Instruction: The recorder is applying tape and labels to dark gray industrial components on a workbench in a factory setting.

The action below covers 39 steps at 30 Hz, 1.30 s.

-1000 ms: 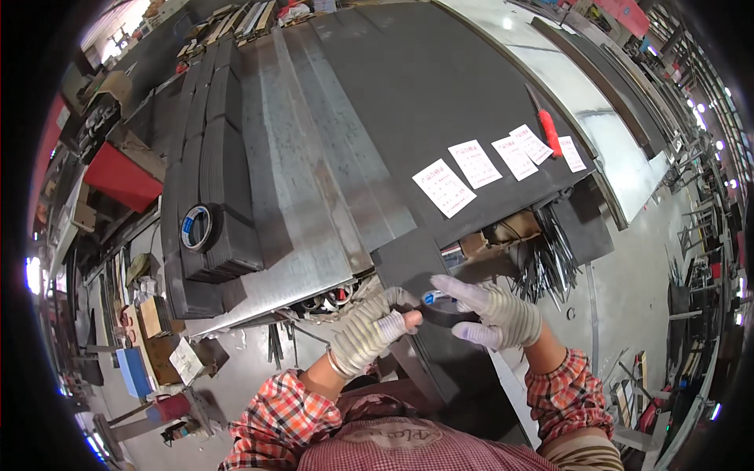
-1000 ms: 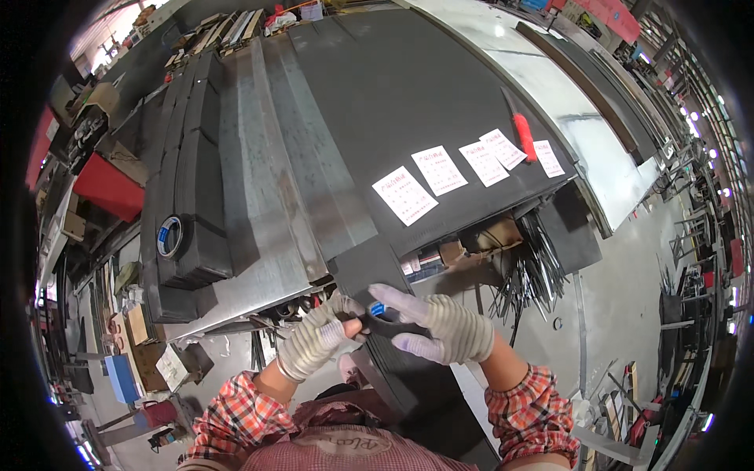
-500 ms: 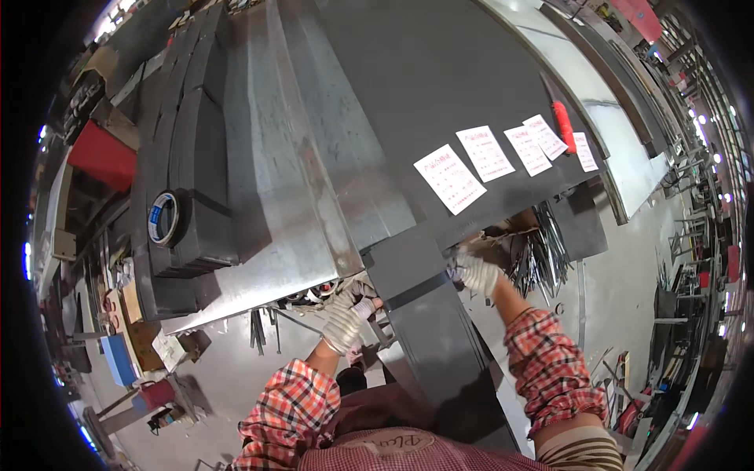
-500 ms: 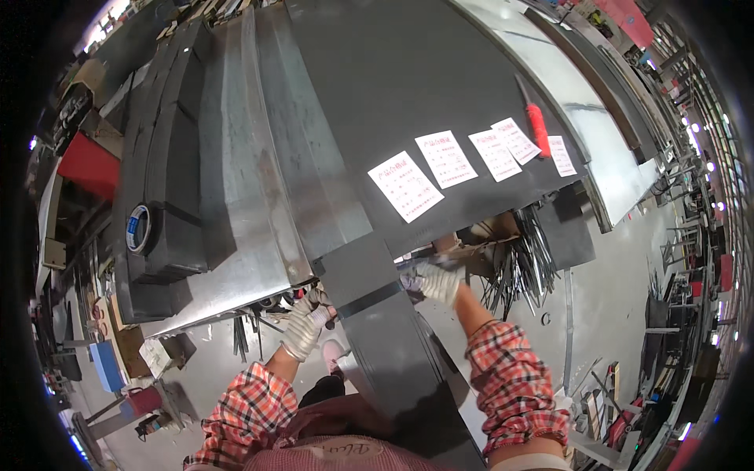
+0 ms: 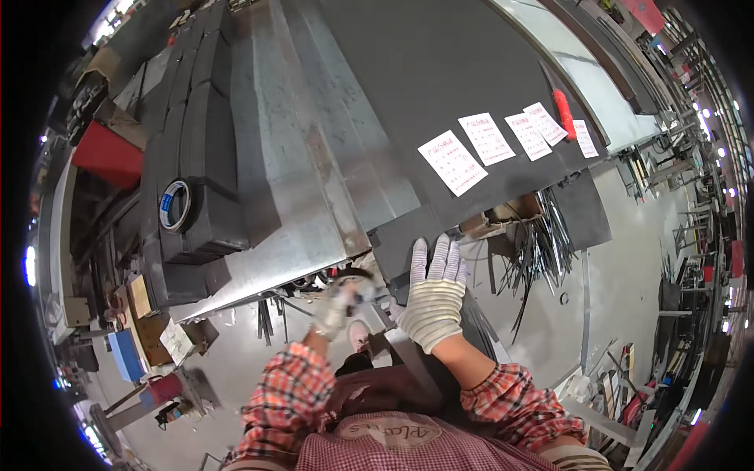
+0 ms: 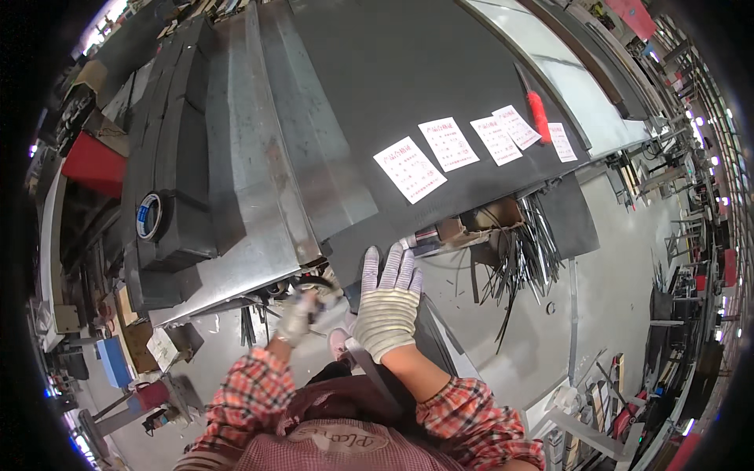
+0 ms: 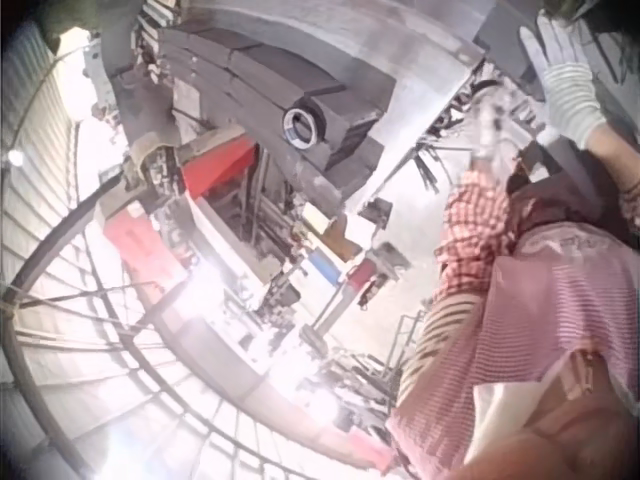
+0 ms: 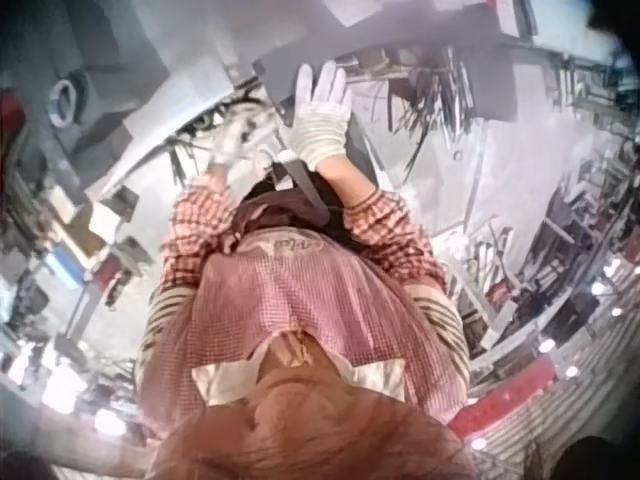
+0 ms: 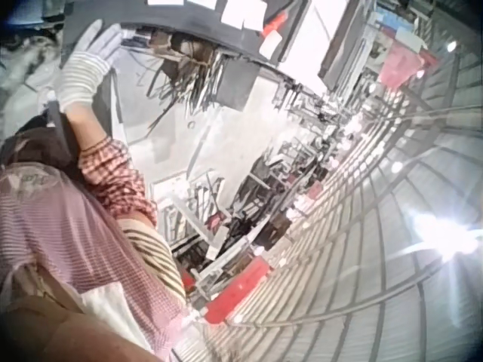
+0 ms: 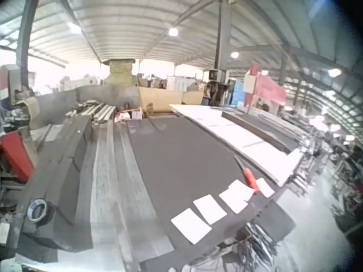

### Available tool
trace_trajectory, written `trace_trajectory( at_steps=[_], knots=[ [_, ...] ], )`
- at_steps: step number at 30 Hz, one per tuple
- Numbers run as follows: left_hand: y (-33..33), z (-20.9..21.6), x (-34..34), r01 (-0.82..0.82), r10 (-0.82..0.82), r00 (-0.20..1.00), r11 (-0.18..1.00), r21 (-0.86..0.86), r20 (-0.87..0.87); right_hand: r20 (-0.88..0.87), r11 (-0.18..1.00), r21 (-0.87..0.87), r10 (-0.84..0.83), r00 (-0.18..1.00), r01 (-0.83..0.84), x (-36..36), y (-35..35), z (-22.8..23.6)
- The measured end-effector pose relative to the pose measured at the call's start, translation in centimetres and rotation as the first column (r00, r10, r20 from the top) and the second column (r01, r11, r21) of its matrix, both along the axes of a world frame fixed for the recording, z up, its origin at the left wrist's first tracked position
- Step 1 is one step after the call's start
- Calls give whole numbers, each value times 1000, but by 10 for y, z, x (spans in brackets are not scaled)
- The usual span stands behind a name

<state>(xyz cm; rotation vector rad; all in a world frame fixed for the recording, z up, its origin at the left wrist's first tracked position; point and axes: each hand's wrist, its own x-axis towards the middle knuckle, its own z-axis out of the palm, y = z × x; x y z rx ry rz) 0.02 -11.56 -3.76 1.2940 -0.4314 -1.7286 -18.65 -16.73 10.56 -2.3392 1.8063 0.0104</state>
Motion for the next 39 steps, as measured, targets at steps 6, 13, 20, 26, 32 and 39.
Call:
trace_trajectory(
  at_steps=[6, 13, 20, 26, 32, 39],
  knots=[
    [-57, 133, -74, 335, -81, 835, 860, -386, 544, 172, 998, -57, 30, 985, -21, -16, 1, -25],
    [-67, 109, -87, 533, 259, 436, 697, -480, 862, 462, 915, -115, 395, 794, -388, -64, -54, 90],
    [-70, 113, -90, 584, 242, 308, 715, -383, 920, -85, 873, 262, 446, 891, -412, -81, -100, 17],
    [-78, 141, -86, 487, 260, 576, 652, -581, 775, -85, 850, 511, 201, 976, -130, -134, -89, -147],
    [-138, 92, 20, 33, 303, 718, 885, -465, 627, 669, 692, 715, -720, 187, 105, -177, -48, -99],
    [-280, 113, 7, -6, 171, 777, 964, -265, 606, 682, 798, 576, -589, -433, -178, -233, 26, -70]
  ],
)
